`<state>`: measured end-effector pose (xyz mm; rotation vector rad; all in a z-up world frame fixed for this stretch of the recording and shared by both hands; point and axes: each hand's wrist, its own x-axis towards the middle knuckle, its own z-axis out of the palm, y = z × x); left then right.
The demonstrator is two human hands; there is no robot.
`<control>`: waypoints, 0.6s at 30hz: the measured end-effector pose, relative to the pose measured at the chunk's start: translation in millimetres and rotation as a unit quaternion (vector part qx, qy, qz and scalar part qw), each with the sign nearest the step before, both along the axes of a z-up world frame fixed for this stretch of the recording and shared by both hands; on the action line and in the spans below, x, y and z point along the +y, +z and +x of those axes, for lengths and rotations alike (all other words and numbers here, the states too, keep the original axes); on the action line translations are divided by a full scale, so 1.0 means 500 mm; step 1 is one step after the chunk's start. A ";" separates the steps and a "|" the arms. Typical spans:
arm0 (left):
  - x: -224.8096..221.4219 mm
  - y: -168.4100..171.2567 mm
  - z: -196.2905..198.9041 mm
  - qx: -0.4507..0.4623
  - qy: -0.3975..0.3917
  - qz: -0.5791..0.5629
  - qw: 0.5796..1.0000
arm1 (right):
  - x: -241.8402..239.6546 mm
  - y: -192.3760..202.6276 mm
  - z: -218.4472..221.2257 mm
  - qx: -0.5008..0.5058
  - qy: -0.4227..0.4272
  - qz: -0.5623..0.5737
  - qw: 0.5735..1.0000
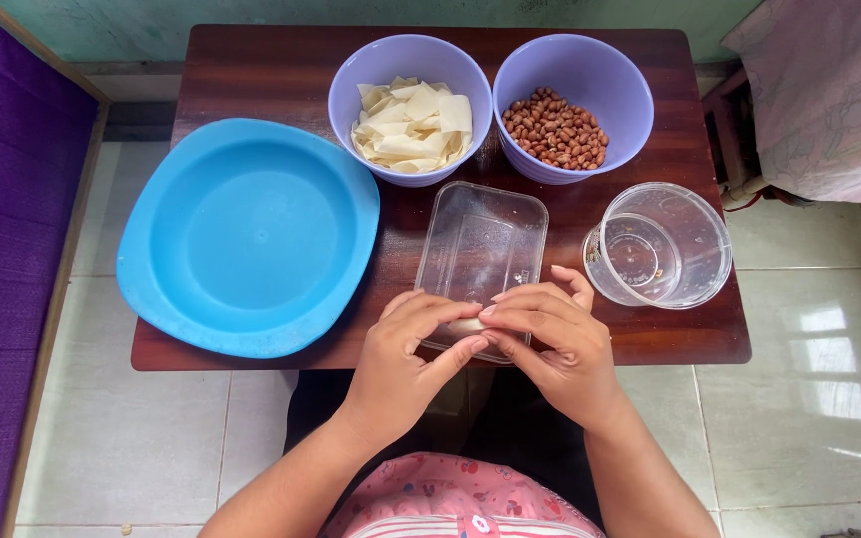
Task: Rolling peanuts into small dough wrappers to prepare bite-sized snacks.
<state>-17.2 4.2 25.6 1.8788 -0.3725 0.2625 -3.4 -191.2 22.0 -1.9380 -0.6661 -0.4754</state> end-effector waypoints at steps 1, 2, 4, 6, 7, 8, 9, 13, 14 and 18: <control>0.000 -0.003 -0.001 0.000 0.000 0.000 1.000 | 0.001 0.002 -0.001 0.000 0.000 0.000 1.000; 0.000 -0.007 -0.004 -0.017 0.008 0.017 1.000 | 0.001 0.004 -0.003 0.010 0.001 0.003 1.000; 0.001 -0.013 -0.006 -0.034 0.017 0.034 0.999 | 0.001 0.005 -0.005 0.019 0.002 0.005 1.000; 0.006 -0.015 -0.006 -0.040 0.019 0.048 0.998 | -0.001 0.006 -0.005 0.053 0.013 0.010 0.998; 0.011 -0.012 -0.009 -0.040 0.019 0.048 0.998 | 0.000 0.005 -0.004 0.053 0.013 0.010 0.998; 0.015 -0.009 -0.011 -0.043 0.024 0.058 0.997 | 0.000 0.003 -0.003 0.067 0.020 0.010 0.997; 0.019 -0.006 -0.014 -0.045 0.029 0.069 0.996 | 0.001 0.002 -0.002 0.081 0.027 0.009 0.996; 0.039 0.028 -0.033 -0.035 0.025 0.088 0.995 | 0.019 0.028 0.005 0.113 0.046 -0.049 0.991; 0.045 0.031 -0.037 -0.045 0.036 0.099 0.993 | 0.025 0.031 0.009 0.116 0.061 -0.058 0.990; 0.079 0.047 -0.058 -0.035 0.046 0.122 0.991 | 0.060 0.055 0.023 0.132 0.116 -0.077 0.981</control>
